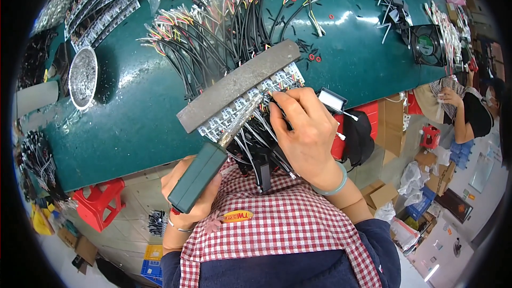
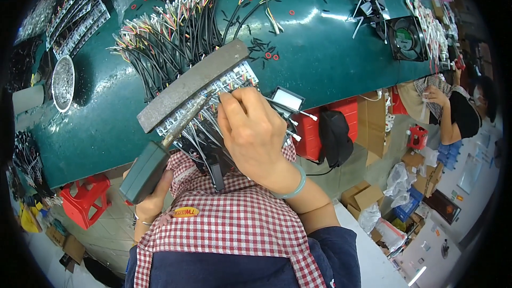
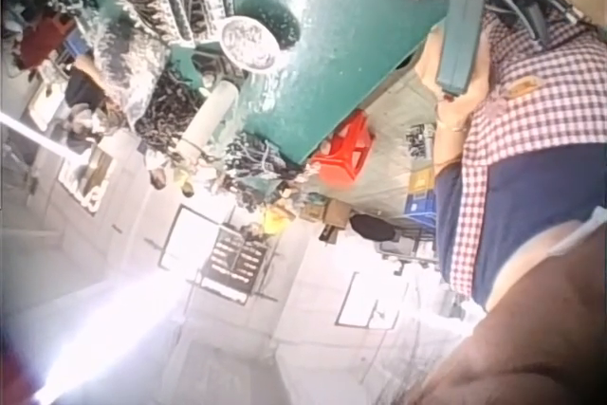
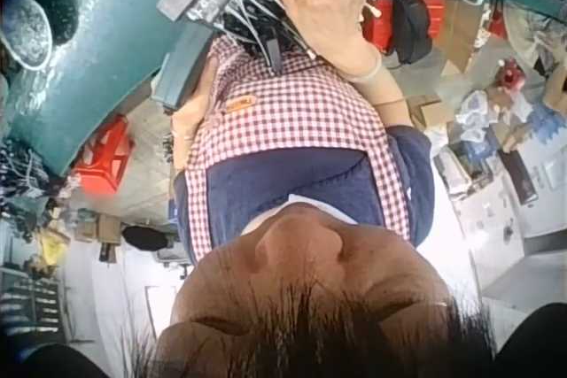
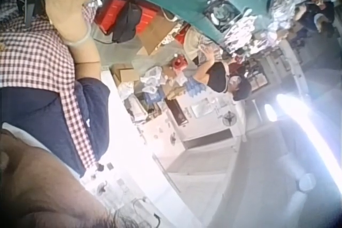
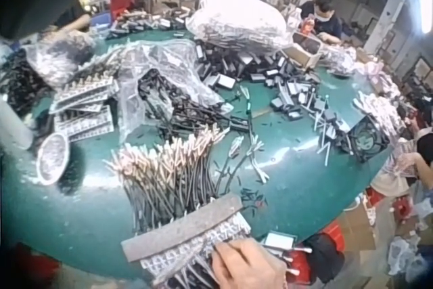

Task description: The person solders electrical wires from a wire harness onto a multi-pin connector block with a soldering gun and solder.

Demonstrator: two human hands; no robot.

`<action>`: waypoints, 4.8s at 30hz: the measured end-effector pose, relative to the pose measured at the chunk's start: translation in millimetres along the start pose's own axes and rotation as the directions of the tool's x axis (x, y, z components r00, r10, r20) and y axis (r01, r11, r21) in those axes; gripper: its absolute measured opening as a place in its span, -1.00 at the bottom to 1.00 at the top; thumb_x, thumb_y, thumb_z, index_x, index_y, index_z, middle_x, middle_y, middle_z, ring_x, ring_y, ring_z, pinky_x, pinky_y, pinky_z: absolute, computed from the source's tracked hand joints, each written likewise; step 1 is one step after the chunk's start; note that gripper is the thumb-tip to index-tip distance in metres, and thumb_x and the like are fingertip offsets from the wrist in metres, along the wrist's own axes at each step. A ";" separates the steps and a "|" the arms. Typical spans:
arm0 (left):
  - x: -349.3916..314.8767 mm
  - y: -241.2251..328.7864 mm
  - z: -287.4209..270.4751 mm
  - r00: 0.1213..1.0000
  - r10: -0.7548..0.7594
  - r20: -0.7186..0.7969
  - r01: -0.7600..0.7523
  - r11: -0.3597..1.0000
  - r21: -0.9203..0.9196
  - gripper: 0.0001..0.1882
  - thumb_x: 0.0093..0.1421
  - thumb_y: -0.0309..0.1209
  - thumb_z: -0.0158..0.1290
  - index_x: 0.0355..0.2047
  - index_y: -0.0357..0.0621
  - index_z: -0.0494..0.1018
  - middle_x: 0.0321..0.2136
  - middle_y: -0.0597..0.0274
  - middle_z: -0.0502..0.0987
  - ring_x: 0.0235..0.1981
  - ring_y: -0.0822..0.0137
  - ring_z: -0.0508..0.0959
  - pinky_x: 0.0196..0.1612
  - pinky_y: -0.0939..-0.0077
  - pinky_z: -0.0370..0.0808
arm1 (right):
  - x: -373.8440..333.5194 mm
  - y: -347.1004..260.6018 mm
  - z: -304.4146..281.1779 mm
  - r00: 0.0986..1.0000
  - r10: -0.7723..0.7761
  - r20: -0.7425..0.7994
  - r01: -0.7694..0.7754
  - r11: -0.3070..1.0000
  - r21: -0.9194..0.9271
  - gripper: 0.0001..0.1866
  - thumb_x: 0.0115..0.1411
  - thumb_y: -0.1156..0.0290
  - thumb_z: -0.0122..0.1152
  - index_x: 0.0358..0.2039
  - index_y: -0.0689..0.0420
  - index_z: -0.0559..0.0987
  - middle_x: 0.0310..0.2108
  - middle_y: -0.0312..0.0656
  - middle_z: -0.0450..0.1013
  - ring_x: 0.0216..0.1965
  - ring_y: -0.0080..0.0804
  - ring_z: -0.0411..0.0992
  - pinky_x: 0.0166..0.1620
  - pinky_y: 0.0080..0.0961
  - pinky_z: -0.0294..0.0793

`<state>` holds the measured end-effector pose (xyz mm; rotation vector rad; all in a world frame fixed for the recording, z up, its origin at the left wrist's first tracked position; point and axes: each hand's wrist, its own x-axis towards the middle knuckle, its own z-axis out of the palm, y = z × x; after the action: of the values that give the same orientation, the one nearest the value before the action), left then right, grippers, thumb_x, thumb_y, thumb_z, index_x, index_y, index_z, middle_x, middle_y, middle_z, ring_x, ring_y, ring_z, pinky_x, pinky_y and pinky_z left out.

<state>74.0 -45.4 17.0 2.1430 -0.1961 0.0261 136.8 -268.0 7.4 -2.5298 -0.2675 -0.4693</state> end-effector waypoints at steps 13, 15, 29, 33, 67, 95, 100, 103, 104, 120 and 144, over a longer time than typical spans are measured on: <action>2.9 1.5 0.6 0.999 0.043 -0.029 -0.044 0.999 -0.021 -0.74 -0.18 -0.59 0.23 -0.39 -0.37 0.56 -0.42 -0.02 0.57 -0.43 0.09 0.62 -0.35 0.42 0.56 | 0.4 -0.2 -0.3 1.000 0.024 0.010 -0.024 1.000 0.004 -0.80 -0.05 0.60 0.33 -0.35 0.22 0.59 -0.42 -0.21 0.41 -0.47 -0.32 0.47 -0.45 -0.45 0.46; 4.4 1.9 0.2 0.999 0.038 -0.021 -0.039 0.999 -0.030 -0.74 -0.19 -0.60 0.23 -0.39 -0.37 0.56 -0.42 -0.02 0.57 -0.43 0.10 0.62 -0.35 0.42 0.56 | 0.0 0.3 0.2 1.000 0.023 0.010 -0.023 1.000 0.005 -0.80 -0.05 0.59 0.33 -0.35 0.22 0.59 -0.42 -0.21 0.41 -0.47 -0.32 0.47 -0.45 -0.45 0.46; 8.4 2.4 -1.8 0.998 -0.008 0.060 0.010 0.999 -0.036 -0.76 -0.24 -0.60 0.23 -0.45 -0.34 0.55 -0.48 0.03 0.54 -0.53 0.14 0.58 -0.46 0.45 0.51 | 0.4 -0.7 0.1 1.000 0.025 0.010 -0.025 1.000 0.001 -0.83 -0.04 0.59 0.32 -0.36 0.22 0.60 -0.43 -0.22 0.41 -0.49 -0.34 0.46 -0.48 -0.45 0.44; 3.5 -1.1 -1.0 0.995 0.095 -0.036 -0.095 0.995 0.013 -0.75 -0.26 -0.60 0.23 -0.46 -0.35 0.55 -0.50 0.02 0.53 -0.55 0.15 0.57 -0.49 0.46 0.50 | 0.5 -0.7 -0.2 1.000 0.019 0.017 -0.019 1.000 -0.009 -0.83 -0.04 0.58 0.32 -0.36 0.22 0.60 -0.44 -0.22 0.41 -0.49 -0.33 0.46 -0.48 -0.44 0.44; 5.6 2.5 -4.3 0.999 0.051 0.017 -0.052 0.998 0.026 -0.75 -0.23 -0.61 0.22 -0.44 -0.37 0.55 -0.45 -0.01 0.57 -0.48 0.12 0.62 -0.41 0.44 0.55 | 0.8 -0.3 1.1 1.000 0.026 -0.002 -0.026 1.000 0.012 -0.84 -0.04 0.60 0.31 -0.38 0.22 0.58 -0.45 -0.21 0.41 -0.50 -0.32 0.46 -0.49 -0.44 0.44; -9.8 -1.2 -8.8 0.997 0.045 -0.055 -0.042 0.997 0.057 -0.70 -0.21 -0.58 0.23 -0.37 -0.35 0.58 -0.36 -0.05 0.59 -0.39 0.07 0.65 -0.31 0.40 0.59 | 6.4 -1.4 -8.8 0.993 0.038 0.108 -0.040 0.999 0.014 -0.84 -0.02 0.57 0.30 -0.36 0.18 0.58 -0.44 -0.20 0.42 -0.46 -0.26 0.49 -0.46 -0.37 0.47; -13.9 -4.9 -7.8 0.998 0.017 -0.053 -0.013 0.998 0.062 -0.70 -0.20 -0.58 0.23 -0.36 -0.36 0.58 -0.36 -0.06 0.59 -0.38 0.06 0.65 -0.30 0.39 0.60 | 6.2 -1.1 -6.3 0.981 0.137 0.138 -0.147 0.987 0.068 -0.84 -0.02 0.56 0.31 -0.37 0.18 0.57 -0.44 -0.18 0.42 -0.46 -0.21 0.50 -0.44 -0.35 0.48; -15.5 -6.6 -7.5 0.999 0.006 -0.049 -0.004 0.999 0.044 -0.70 -0.20 -0.58 0.23 -0.36 -0.37 0.57 -0.36 -0.07 0.59 -0.38 0.05 0.65 -0.30 0.39 0.60 | 3.7 0.9 -2.0 0.987 0.130 0.090 -0.138 0.986 0.090 -0.83 -0.04 0.56 0.33 -0.38 0.18 0.56 -0.44 -0.17 0.42 -0.48 -0.21 0.50 -0.44 -0.36 0.48; -15.8 -6.7 -7.4 0.999 -0.006 -0.044 0.007 1.000 0.027 -0.70 -0.20 -0.58 0.23 -0.36 -0.37 0.57 -0.36 -0.07 0.59 -0.38 0.05 0.65 -0.31 0.39 0.59 | 3.0 1.0 -1.2 0.987 0.129 0.091 -0.137 0.986 0.090 -0.83 -0.04 0.56 0.33 -0.38 0.18 0.56 -0.44 -0.17 0.42 -0.48 -0.21 0.50 -0.44 -0.36 0.48; 0.1 -0.5 -3.6 0.997 0.074 0.038 -0.075 0.997 0.010 -0.75 -0.21 -0.64 0.18 -0.41 -0.41 0.55 -0.43 -0.04 0.57 -0.43 0.06 0.63 -0.35 0.38 0.58 | -0.7 -4.1 3.1 0.995 0.081 0.063 -0.082 0.997 0.014 -0.78 -0.09 0.55 0.37 -0.38 0.19 0.54 -0.42 -0.19 0.40 -0.47 -0.26 0.47 -0.47 -0.40 0.46; -6.1 -59.8 -104.6 0.688 0.294 -0.664 0.137 0.846 0.516 -0.73 0.19 -0.57 0.04 -0.13 -0.52 0.38 -0.22 -0.04 0.53 -0.62 0.44 0.30 -0.49 0.57 0.27 | 4.3 -7.2 -1.9 0.995 0.077 0.068 -0.076 0.997 -0.018 -0.81 -0.09 0.58 0.37 -0.40 0.20 0.58 -0.43 -0.17 0.43 -0.48 -0.23 0.49 -0.45 -0.38 0.47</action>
<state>83.1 74.7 24.2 2.4809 0.2220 1.1045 138.2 -262.6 14.0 -2.5641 -0.1929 -0.3568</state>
